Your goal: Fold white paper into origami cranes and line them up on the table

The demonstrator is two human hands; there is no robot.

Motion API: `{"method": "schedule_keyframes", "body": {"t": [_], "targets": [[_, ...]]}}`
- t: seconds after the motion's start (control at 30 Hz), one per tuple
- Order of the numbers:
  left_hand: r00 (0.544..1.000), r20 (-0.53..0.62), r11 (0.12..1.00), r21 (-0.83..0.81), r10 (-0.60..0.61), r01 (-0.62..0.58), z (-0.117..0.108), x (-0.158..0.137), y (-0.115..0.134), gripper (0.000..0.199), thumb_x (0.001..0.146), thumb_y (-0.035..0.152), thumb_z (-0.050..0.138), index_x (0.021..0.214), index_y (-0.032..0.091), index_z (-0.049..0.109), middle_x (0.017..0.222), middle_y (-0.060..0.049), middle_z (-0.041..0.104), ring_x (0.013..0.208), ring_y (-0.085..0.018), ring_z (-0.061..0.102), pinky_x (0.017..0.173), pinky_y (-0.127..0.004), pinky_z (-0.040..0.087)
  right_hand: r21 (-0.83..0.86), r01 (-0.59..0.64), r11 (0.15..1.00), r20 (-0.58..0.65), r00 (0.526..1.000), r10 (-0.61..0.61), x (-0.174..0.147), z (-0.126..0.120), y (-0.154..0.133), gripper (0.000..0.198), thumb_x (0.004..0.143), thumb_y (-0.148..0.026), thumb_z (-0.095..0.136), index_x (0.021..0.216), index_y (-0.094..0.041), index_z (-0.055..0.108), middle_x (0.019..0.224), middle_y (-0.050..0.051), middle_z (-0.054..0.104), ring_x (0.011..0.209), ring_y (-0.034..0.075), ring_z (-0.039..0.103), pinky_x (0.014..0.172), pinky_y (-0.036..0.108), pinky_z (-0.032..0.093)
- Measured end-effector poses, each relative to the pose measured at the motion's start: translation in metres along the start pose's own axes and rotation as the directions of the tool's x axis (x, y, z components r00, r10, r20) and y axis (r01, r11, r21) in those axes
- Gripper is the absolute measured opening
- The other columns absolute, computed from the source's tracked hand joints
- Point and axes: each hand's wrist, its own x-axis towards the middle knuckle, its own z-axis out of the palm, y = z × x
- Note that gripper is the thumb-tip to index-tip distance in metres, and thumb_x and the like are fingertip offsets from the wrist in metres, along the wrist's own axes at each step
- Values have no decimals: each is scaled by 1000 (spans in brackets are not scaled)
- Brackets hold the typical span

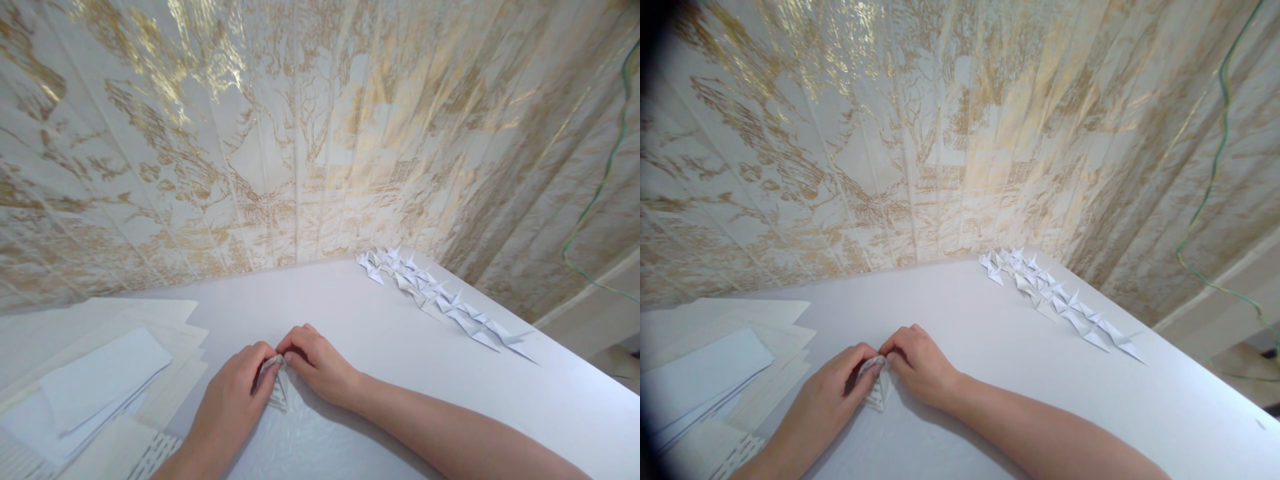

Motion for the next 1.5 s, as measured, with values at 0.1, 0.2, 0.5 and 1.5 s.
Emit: {"method": "schedule_keyframes", "body": {"t": [0.1, 0.2, 0.5, 1.5], "targets": [[1000, 14, 1000, -4, -16, 16, -1, 0, 1, 23, 91, 40, 38, 80, 26, 53, 72, 3, 58, 68, -21, 57, 66, -31, 40, -23, 2, 1000, 6, 1000, -2, 0, 0, -2, 21, 82, 2, 56, 84, -18, 63, 82, 0, 64, 86, 16, 54, 83, 29, 40], [999, 18, 999, -27, -40, 40, -4, -1, 3, 28, 91, 46, 36, 81, 26, 52, 68, 4, 56, 64, -20, 56, 63, -30, 39, -58, 2, 998, 9, 1000, -2, -1, 0, -3, 19, 79, 1, 60, 82, -18, 61, 79, -1, 61, 83, 16, 52, 80, 28, 39], [1000, -12, 994, -106, -18, 16, -5, -3, 2, 23, 92, 42, 37, 88, 27, 54, 69, 5, 58, 62, -18, 56, 64, -29, 41, -164, 67, 984, 43, 997, -60, -2, 2, -1, 21, 74, -1, 69, 83, -18, 58, 86, 1, 60, 86, 17, 51, 84, 30, 37], [998, -69, 988, -153, 6, -16, -8, -2, 2, 24, 94, 45, 41, 88, 26, 56, 77, 4, 64, 68, -17, 61, 66, -27, 45, -95, 47, 994, 60, 997, -42, 2, 0, 0, 17, 80, -11, 72, 74, -18, 58, 74, -4, 58, 74, 12, 52, 84, 28, 36]]}}
